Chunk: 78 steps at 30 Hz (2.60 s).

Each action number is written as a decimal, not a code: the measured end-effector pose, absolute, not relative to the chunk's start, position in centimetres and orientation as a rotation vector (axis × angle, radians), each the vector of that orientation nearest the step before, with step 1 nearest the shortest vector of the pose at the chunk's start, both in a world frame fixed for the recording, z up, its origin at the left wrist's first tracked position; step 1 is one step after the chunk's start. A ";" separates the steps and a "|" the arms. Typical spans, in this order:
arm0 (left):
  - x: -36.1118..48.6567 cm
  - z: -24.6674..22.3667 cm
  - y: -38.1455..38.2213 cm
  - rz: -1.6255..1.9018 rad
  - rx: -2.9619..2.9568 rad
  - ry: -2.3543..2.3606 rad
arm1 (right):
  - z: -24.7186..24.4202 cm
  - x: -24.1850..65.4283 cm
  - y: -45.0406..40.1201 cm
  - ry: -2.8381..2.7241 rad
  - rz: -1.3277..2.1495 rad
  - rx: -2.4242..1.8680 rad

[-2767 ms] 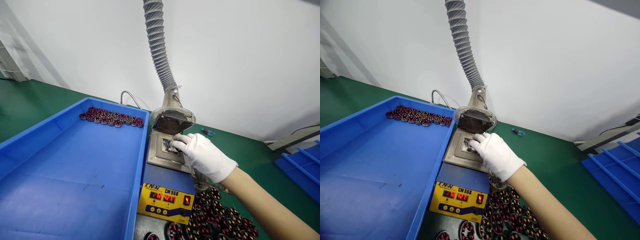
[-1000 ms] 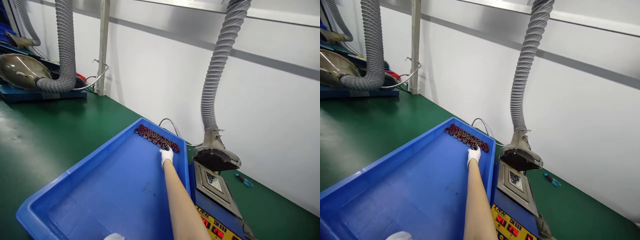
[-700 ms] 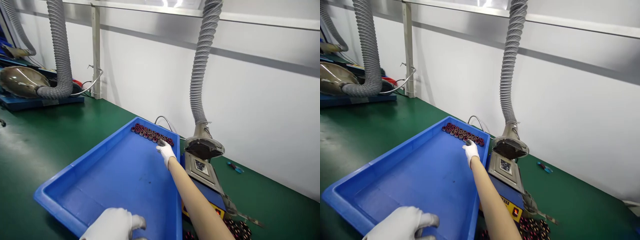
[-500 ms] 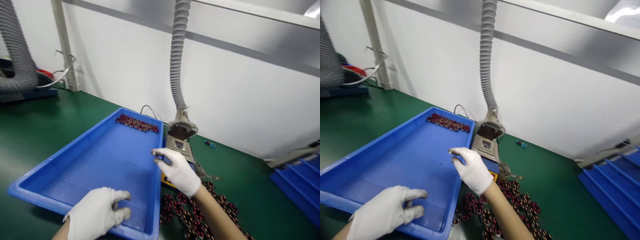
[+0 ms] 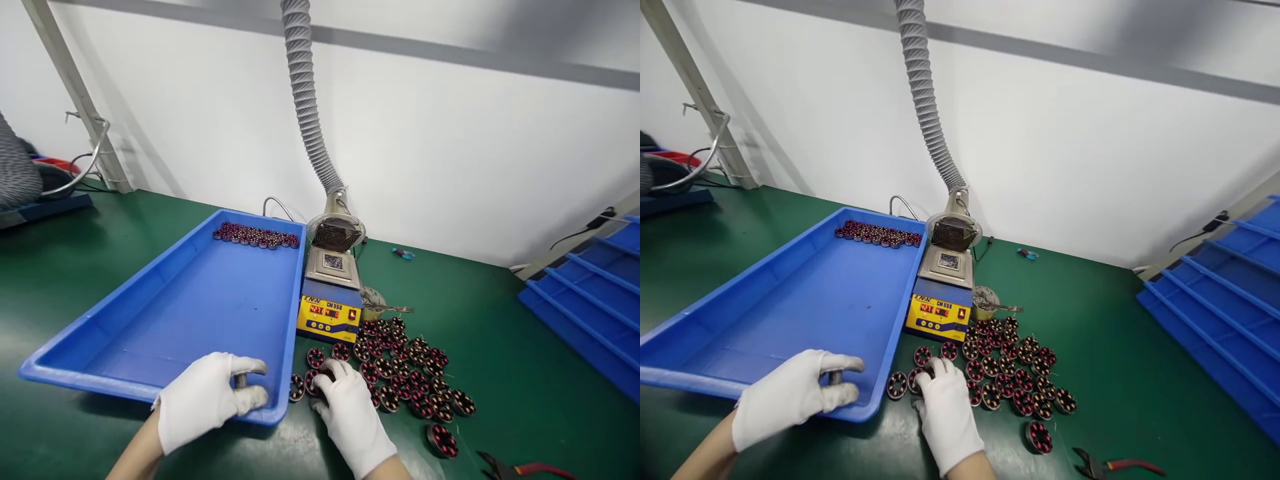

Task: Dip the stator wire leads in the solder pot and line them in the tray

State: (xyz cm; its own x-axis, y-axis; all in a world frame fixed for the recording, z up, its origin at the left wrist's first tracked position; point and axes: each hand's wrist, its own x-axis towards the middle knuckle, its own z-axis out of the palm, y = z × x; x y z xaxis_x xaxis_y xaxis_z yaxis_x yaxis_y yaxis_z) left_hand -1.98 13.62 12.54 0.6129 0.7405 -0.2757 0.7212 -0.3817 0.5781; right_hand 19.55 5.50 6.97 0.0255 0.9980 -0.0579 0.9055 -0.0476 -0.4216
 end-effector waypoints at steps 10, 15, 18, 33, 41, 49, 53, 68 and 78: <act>4.4 16.9 11.5 1.040 2.830 0.607 | 16.8 21.9 6.2 -1.301 0.966 -1.233; 8.7 20.2 12.0 1.600 2.795 0.466 | 20.1 22.1 6.8 -1.141 0.723 -1.055; 9.5 20.4 12.5 1.708 2.740 0.406 | 20.1 23.1 6.8 -1.154 0.657 -0.942; 9.1 19.5 12.9 1.524 2.394 0.248 | 20.2 25.3 6.2 -0.885 0.751 -0.662; 8.2 19.1 13.3 1.678 2.762 0.458 | 18.0 21.5 8.2 -0.933 0.981 -0.864; 8.4 19.5 13.4 1.528 2.478 0.419 | 16.5 23.0 9.0 -0.978 1.161 -0.798; 8.2 20.2 13.7 1.574 2.364 0.223 | 15.7 23.7 8.9 -1.016 1.172 -0.784; 7.3 19.2 14.2 1.212 1.875 0.302 | 14.2 24.9 9.2 -1.037 1.197 -0.793; 7.4 19.0 14.7 1.495 1.416 0.325 | 13.4 24.1 9.7 -0.986 1.201 -0.806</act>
State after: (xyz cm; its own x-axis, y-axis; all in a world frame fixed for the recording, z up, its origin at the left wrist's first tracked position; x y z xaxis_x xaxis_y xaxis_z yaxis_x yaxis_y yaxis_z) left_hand 7.39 14.66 19.02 0.1966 0.7825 0.5908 -0.4671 -0.4551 0.7581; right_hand 24.10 9.68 13.38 0.0711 0.9807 0.1819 -0.3697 0.1953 -0.9084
